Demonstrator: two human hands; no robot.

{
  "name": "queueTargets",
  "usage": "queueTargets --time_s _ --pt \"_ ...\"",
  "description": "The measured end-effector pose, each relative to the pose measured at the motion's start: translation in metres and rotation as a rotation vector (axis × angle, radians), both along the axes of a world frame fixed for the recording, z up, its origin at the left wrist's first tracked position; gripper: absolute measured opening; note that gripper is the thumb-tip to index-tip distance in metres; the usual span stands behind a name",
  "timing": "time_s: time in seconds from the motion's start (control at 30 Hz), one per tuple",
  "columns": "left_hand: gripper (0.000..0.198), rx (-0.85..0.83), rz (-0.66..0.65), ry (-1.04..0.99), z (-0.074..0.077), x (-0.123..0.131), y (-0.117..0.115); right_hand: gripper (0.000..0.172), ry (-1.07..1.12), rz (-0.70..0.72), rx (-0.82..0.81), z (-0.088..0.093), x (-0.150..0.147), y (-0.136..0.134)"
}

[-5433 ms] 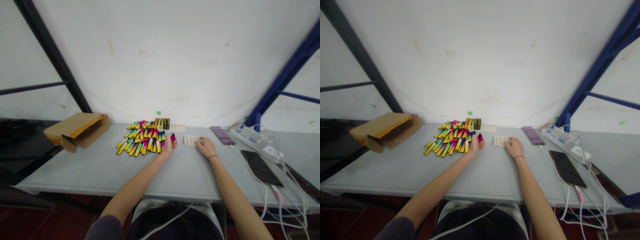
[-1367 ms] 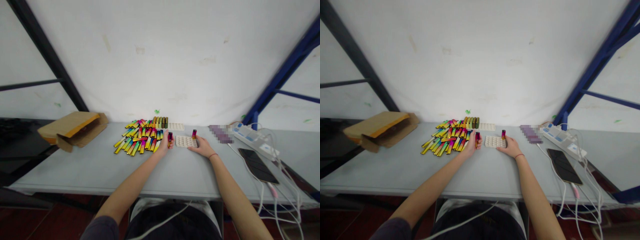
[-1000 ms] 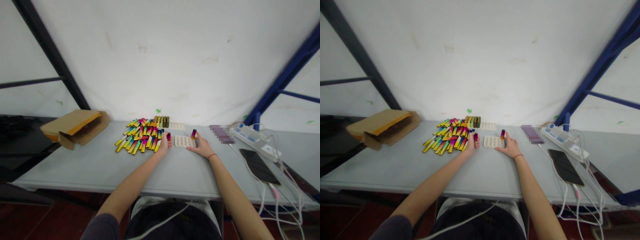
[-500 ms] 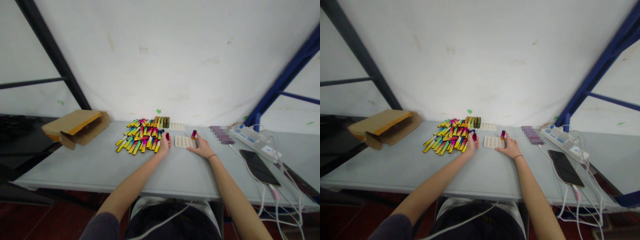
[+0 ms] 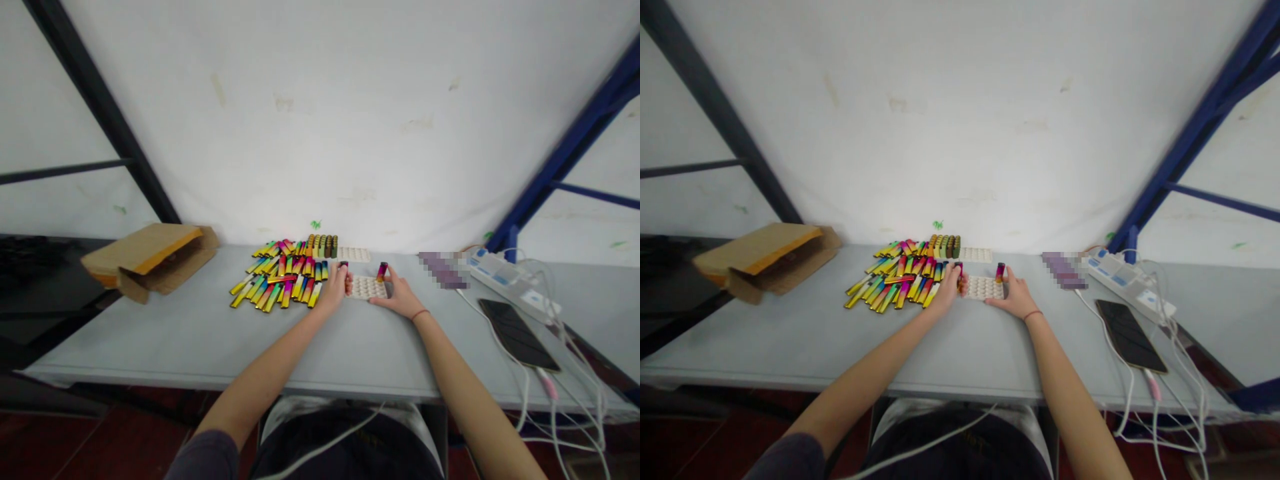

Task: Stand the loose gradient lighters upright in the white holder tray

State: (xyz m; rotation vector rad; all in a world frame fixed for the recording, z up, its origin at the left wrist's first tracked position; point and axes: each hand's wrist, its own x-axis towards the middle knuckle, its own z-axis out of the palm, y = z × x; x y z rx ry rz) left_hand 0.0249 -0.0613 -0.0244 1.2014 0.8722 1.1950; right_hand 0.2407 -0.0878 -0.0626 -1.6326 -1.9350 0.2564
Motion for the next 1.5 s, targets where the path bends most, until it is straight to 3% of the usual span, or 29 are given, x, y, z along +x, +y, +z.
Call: queueTargets --time_s 0.1,0.17,0.3,0.57,0.8,1.0,1.13,1.3,1.4,1.5 --pt "0.012 0.358 0.06 0.212 0.004 0.008 0.0 0.116 0.008 0.012 0.005 -0.003 -0.009 0.001" --pt "0.011 0.478 0.085 0.325 0.006 0.016 0.0 0.117 0.011 0.015 0.015 -0.006 -0.013 0.002" --pt "0.021 0.491 -0.013 0.414 0.002 0.033 0.002 0.118 0.015 0.035 0.046 -0.011 -0.013 0.005" --pt "0.022 0.597 -0.014 0.631 -0.013 0.04 0.005 0.118 0.0 0.039 0.052 -0.015 -0.011 0.008" --pt "0.034 0.656 0.017 0.899 -0.007 0.036 0.001 0.118 -0.013 0.011 0.039 -0.015 -0.013 0.007" --pt "0.037 0.807 0.056 1.112 0.001 0.03 -0.003 0.117 0.01 0.01 0.056 -0.015 -0.012 0.007" --pt "0.043 0.758 0.179 1.224 0.005 0.018 0.002 0.117 0.008 0.016 0.045 -0.012 -0.012 0.006" --pt "0.038 0.457 0.405 1.439 0.008 -0.02 0.017 0.115 0.001 0.018 0.012 -0.009 -0.013 0.005" --pt "0.036 0.334 0.403 1.502 0.005 -0.035 0.021 0.113 0.006 0.005 0.008 -0.01 -0.013 0.005" --pt "0.034 0.357 0.359 1.494 0.002 -0.034 0.019 0.114 0.018 0.015 0.017 -0.01 -0.013 0.006"
